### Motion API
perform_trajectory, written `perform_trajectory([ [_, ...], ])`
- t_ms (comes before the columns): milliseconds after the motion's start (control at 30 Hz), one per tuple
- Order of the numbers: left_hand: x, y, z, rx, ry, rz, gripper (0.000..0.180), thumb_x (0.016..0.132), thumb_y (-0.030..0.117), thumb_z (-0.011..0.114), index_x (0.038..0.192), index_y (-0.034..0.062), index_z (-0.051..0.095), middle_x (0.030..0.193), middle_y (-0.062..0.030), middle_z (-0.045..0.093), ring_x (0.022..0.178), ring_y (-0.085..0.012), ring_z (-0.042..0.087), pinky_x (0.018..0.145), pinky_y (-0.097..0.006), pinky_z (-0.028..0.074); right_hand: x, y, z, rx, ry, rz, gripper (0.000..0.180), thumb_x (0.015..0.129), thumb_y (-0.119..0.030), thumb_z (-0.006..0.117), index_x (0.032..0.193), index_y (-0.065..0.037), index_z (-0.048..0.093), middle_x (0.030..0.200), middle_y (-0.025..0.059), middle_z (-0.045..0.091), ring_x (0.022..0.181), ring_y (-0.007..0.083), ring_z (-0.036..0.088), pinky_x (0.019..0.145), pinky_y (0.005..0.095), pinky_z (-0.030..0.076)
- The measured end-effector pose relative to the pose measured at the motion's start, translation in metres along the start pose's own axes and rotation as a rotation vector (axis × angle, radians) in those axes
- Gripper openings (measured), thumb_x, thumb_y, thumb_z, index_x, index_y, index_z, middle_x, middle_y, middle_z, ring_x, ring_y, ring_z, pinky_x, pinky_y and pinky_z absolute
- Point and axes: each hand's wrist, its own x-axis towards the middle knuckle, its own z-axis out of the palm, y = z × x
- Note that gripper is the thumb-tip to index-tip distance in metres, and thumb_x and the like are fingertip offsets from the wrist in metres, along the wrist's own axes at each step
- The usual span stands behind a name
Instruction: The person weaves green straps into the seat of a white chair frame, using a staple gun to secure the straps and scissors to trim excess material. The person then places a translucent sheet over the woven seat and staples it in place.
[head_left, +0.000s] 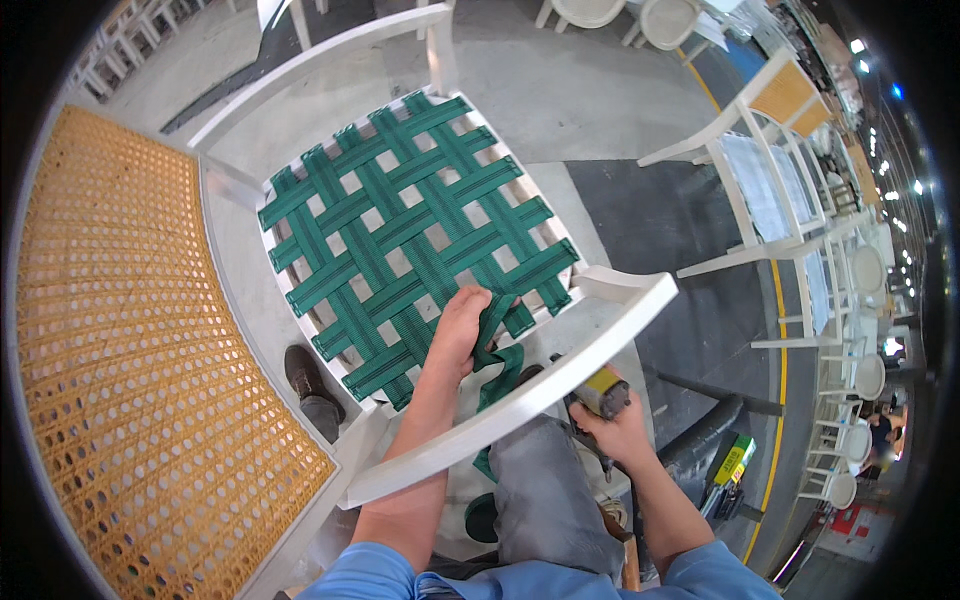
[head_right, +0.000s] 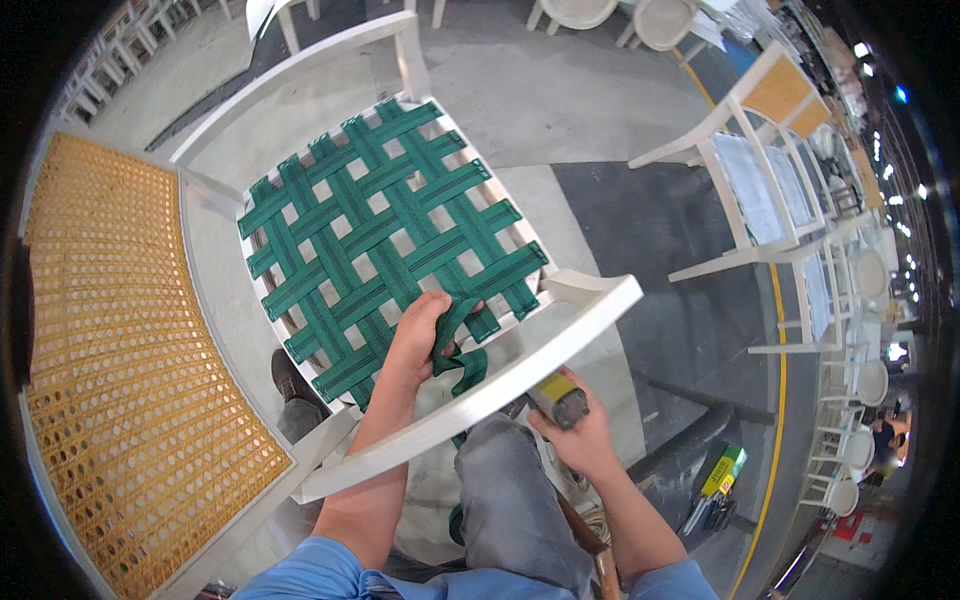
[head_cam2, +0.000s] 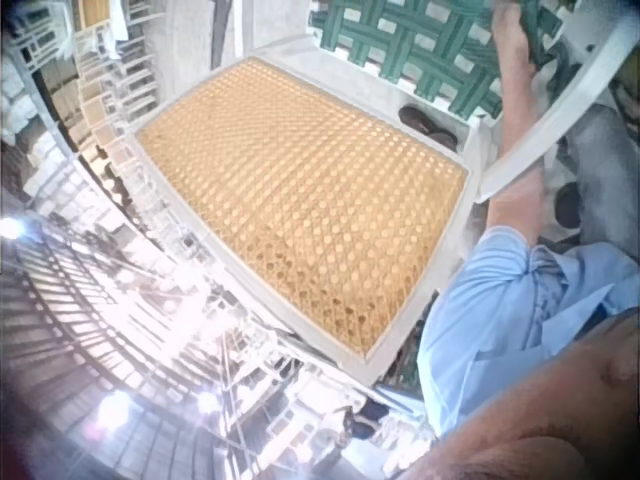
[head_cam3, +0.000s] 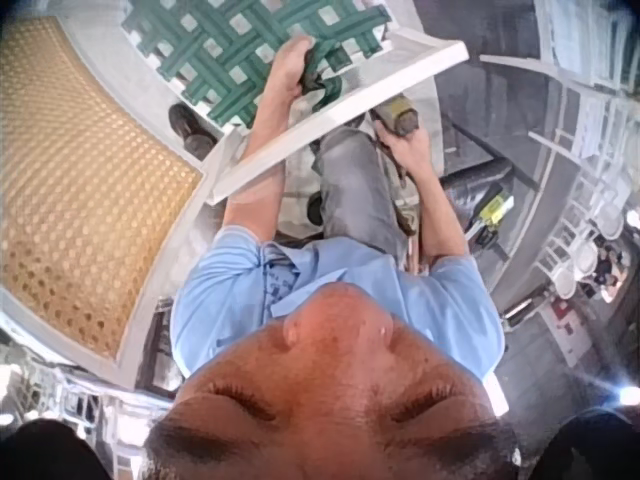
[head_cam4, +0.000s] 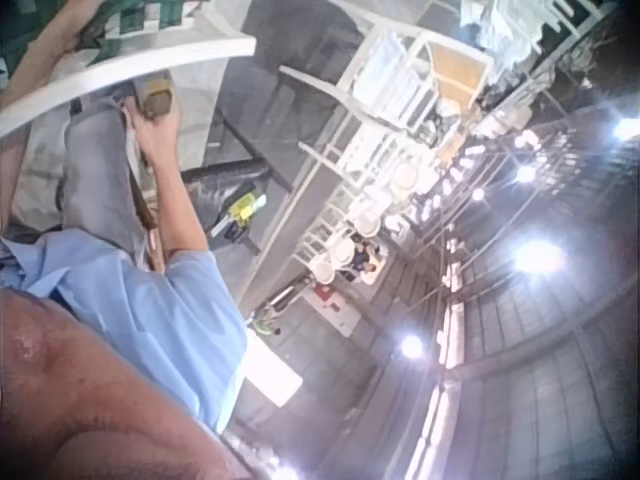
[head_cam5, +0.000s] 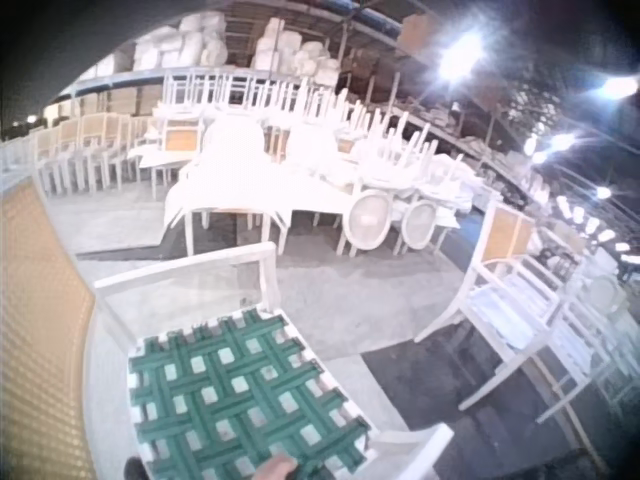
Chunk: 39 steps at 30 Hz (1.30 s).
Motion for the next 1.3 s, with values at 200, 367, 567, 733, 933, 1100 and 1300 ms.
perform_trajectory([
  [200, -0.032, -0.063, 0.013, 1.140, 0.234, 0.439, 0.041, 0.094, 0.028, 0.064, 0.129, 0.0076, 0.055, 0.109, -0.0214, 0.070, 0.108, -0.0403, 0.067, 0.089, -0.047, 0.052, -0.098, -0.022, -0.094, 0.198, 0.366, -0.171, 0.049, 0.091, -0.009, 0.072, 0.137, -0.004, 0.056, 0.104, 0.0069, 0.068, 0.064, 0.0124, 0.061, 0.055, 0.0279, 0.052],
  [367, -0.034, -0.066, 0.003, 1.528, 0.281, 0.356, 0.055, 0.095, 0.038, 0.059, 0.137, 0.0037, 0.052, 0.129, -0.0293, 0.062, 0.122, -0.0457, 0.058, 0.103, -0.052, 0.045, -0.162, -0.061, -0.204, 0.240, 0.482, 0.018, 0.039, 0.093, -0.026, 0.075, 0.121, -0.003, 0.059, 0.097, 0.0050, 0.066, 0.063, 0.0131, 0.059, 0.054, 0.0300, 0.050],
  [567, -0.046, -0.067, 0.030, 1.741, 0.196, 0.352, 0.074, 0.092, 0.043, 0.065, 0.150, 0.0056, 0.040, 0.141, -0.0265, 0.056, 0.129, -0.0439, 0.054, 0.108, -0.050, 0.042, -0.220, 0.073, -0.274, 0.533, 0.471, 0.307, 0.045, 0.092, -0.036, 0.077, 0.120, -0.005, 0.060, 0.097, 0.0053, 0.064, 0.064, 0.0157, 0.060, 0.054, 0.0303, 0.053],
  [733, -0.093, -0.058, 0.044, 1.853, 0.188, 0.251, 0.084, 0.089, 0.040, 0.070, 0.155, 0.0064, 0.032, 0.151, -0.0268, 0.046, 0.137, -0.0428, 0.047, 0.114, -0.047, 0.038, -0.217, 0.160, -0.273, 0.670, 0.421, 0.430, 0.048, 0.089, -0.041, 0.079, 0.116, -0.005, 0.062, 0.097, 0.0068, 0.064, 0.070, 0.0192, 0.063, 0.057, 0.0362, 0.055],
  [933, -0.144, -0.067, 0.045, 1.798, 0.178, 0.335, 0.086, 0.086, 0.048, 0.072, 0.151, 0.0008, 0.039, 0.148, -0.0283, 0.048, 0.137, -0.0431, 0.047, 0.113, -0.046, 0.038, -0.223, 0.154, -0.295, 0.277, 0.553, 0.615, 0.050, 0.091, -0.042, 0.075, 0.119, -0.002, 0.066, 0.107, 0.0128, 0.069, 0.081, 0.0238, 0.068, 0.068, 0.0395, 0.057],
  [1100, -0.167, -0.074, 0.045, 1.684, 0.171, 0.242, 0.079, 0.093, 0.057, 0.062, 0.147, 0.0024, 0.047, 0.144, -0.0259, 0.054, 0.136, -0.0419, 0.049, 0.113, -0.045, 0.037, -0.263, 0.144, -0.311, -0.200, 0.556, 0.675, 0.037, 0.087, -0.034, 0.068, 0.100, 0.000, 0.075, 0.087, 0.0164, 0.073, 0.079, 0.0262, 0.072, 0.073, 0.0425, 0.058],
  [1300, -0.150, -0.083, 0.011, 1.673, 0.119, 0.298, 0.069, 0.092, 0.052, 0.063, 0.139, 0.0014, 0.055, 0.137, -0.0262, 0.058, 0.131, -0.0420, 0.052, 0.110, -0.046, 0.039, -0.343, 0.211, -0.266, -0.759, 0.526, 0.600, 0.069, 0.067, -0.029, 0.084, 0.126, -0.001, 0.060, 0.116, 0.0271, 0.068, 0.110, 0.0420, 0.066, 0.092, 0.0490, 0.054],
])
